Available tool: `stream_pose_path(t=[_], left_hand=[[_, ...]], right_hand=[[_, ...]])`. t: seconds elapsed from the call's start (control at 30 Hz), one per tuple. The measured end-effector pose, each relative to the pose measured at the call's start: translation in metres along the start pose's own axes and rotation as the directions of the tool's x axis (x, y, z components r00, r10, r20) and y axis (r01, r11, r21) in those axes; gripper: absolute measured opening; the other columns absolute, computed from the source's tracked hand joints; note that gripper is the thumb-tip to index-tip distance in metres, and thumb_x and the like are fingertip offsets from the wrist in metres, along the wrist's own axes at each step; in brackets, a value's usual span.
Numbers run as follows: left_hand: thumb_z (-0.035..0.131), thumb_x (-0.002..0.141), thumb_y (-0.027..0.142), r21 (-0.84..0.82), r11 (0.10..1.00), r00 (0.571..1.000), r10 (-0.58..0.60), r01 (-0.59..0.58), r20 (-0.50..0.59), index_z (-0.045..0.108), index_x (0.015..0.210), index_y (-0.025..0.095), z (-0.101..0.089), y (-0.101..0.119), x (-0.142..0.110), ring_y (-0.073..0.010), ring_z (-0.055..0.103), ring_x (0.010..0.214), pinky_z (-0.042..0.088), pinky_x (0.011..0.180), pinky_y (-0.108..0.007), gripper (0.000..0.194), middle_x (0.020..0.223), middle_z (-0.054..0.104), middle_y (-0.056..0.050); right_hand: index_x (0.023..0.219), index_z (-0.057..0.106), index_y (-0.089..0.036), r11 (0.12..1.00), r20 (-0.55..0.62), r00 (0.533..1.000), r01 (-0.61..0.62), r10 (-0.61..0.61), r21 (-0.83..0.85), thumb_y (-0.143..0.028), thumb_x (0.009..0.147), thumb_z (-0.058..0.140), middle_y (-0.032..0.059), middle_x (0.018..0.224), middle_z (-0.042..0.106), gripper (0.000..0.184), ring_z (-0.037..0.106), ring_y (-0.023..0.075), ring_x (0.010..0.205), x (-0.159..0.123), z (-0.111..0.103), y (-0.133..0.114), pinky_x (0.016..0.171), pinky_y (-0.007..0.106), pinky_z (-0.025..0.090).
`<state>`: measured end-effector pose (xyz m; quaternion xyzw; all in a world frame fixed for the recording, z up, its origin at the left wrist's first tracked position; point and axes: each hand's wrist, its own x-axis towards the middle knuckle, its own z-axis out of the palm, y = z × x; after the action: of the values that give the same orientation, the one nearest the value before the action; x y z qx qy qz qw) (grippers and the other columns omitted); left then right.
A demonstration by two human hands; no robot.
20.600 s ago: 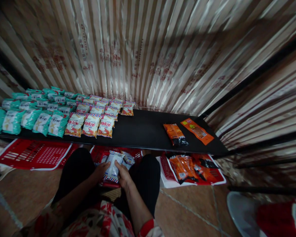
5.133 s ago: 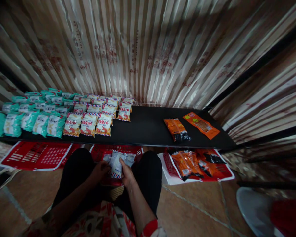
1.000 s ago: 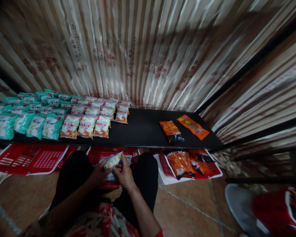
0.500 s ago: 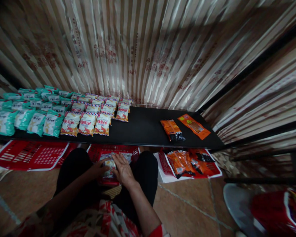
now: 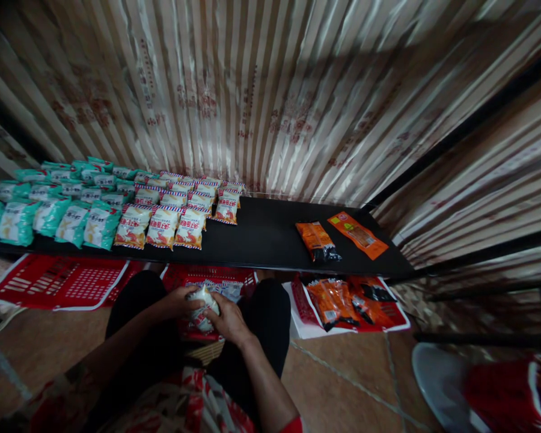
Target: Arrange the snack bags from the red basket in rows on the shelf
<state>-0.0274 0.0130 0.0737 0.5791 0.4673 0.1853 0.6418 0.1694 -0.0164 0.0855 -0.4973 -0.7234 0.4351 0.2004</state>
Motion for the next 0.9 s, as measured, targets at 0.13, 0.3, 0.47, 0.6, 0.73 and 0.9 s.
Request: stream_pose_path(t=[0.13, 0.3, 0.47, 0.6, 0.73, 0.9], left_hand=[[0.065, 0.067, 0.049, -0.118, 0.992, 0.999, 0.037, -0.037, 0.0, 0.057, 0.106, 0.012, -0.008, 0.01, -0.004, -0.022, 0.06, 0.087, 0.046, 0.073, -0.029, 0.055, 0.098, 0.066, -0.008], [0.07, 0.064, 0.046, -0.25, 0.968, 0.99, -0.017, -0.018, -0.139, 0.055, 0.11, 0.013, -0.01, 0.024, -0.01, -0.0223, 0.062, 0.089, 0.047, 0.079, -0.031, 0.058, 0.101, 0.067, -0.008], [0.072, 0.063, 0.047, -0.444, 0.894, 0.979, -0.036, -0.057, -0.198, 0.053, 0.111, 0.014, -0.003, 0.027, -0.011, -0.0209, 0.066, 0.08, 0.049, 0.073, -0.029, 0.061, 0.085, 0.069, -0.007], [0.073, 0.06, 0.049, -0.533, 0.842, 0.971, -0.053, -0.081, -0.231, 0.058, 0.102, 0.014, 0.007, 0.037, -0.01, -0.0223, 0.065, 0.084, 0.049, 0.075, -0.03, 0.057, 0.093, 0.069, -0.009], [0.073, 0.061, 0.047, -0.57, 0.811, 0.965, -0.023, -0.134, -0.26, 0.057, 0.103, 0.013, 0.017, 0.043, -0.007, -0.0246, 0.064, 0.092, 0.049, 0.077, -0.031, 0.056, 0.097, 0.069, -0.01], [0.075, 0.058, 0.047, -0.605, 0.788, 0.963, -0.059, -0.116, -0.262, 0.057, 0.099, 0.013, 0.026, 0.038, -0.001, -0.0256, 0.064, 0.094, 0.048, 0.082, -0.034, 0.056, 0.096, 0.069, -0.011]], right_hand=[[0.11, 0.056, -0.019, 0.999, -0.061, 0.998, -0.03, 0.032, 0.041, -0.037, 0.08, 0.053, 0.0053, 0.095, 0.066, 0.035, 0.061, 0.0203, 0.085, 0.003, 0.002, 0.003, 0.077, 0.031, 0.046], [0.109, 0.056, -0.019, 0.976, -0.155, 0.984, -0.048, 0.083, 0.214, -0.04, 0.079, 0.054, 0.0045, 0.096, 0.066, 0.037, 0.061, 0.0197, 0.084, 0.007, 0.002, 0.007, 0.078, 0.032, 0.046], [0.107, 0.056, -0.018, 0.914, -0.179, 0.975, -0.045, 0.128, 0.404, -0.043, 0.078, 0.055, 0.0043, 0.093, 0.066, 0.038, 0.061, 0.0207, 0.085, 0.009, 0.0, 0.003, 0.079, 0.034, 0.048], [0.102, 0.056, -0.017, 0.87, -0.21, 0.964, -0.038, 0.161, 0.491, -0.045, 0.077, 0.056, 0.0058, 0.095, 0.067, 0.037, 0.061, 0.0217, 0.087, 0.01, 0.001, -0.004, 0.08, 0.035, 0.048], [0.103, 0.055, -0.016, 0.791, -0.207, 0.948, -0.069, 0.243, 0.608, -0.048, 0.076, 0.057, 0.0072, 0.096, 0.067, 0.042, 0.063, 0.0224, 0.085, 0.011, 0.004, -0.008, 0.077, 0.035, 0.049], [0.103, 0.055, -0.016, 0.776, -0.275, 0.911, -0.074, 0.309, 0.627, -0.052, 0.075, 0.057, 0.0083, 0.095, 0.068, 0.046, 0.064, 0.0234, 0.084, 0.016, 0.005, -0.004, 0.074, 0.035, 0.05]])
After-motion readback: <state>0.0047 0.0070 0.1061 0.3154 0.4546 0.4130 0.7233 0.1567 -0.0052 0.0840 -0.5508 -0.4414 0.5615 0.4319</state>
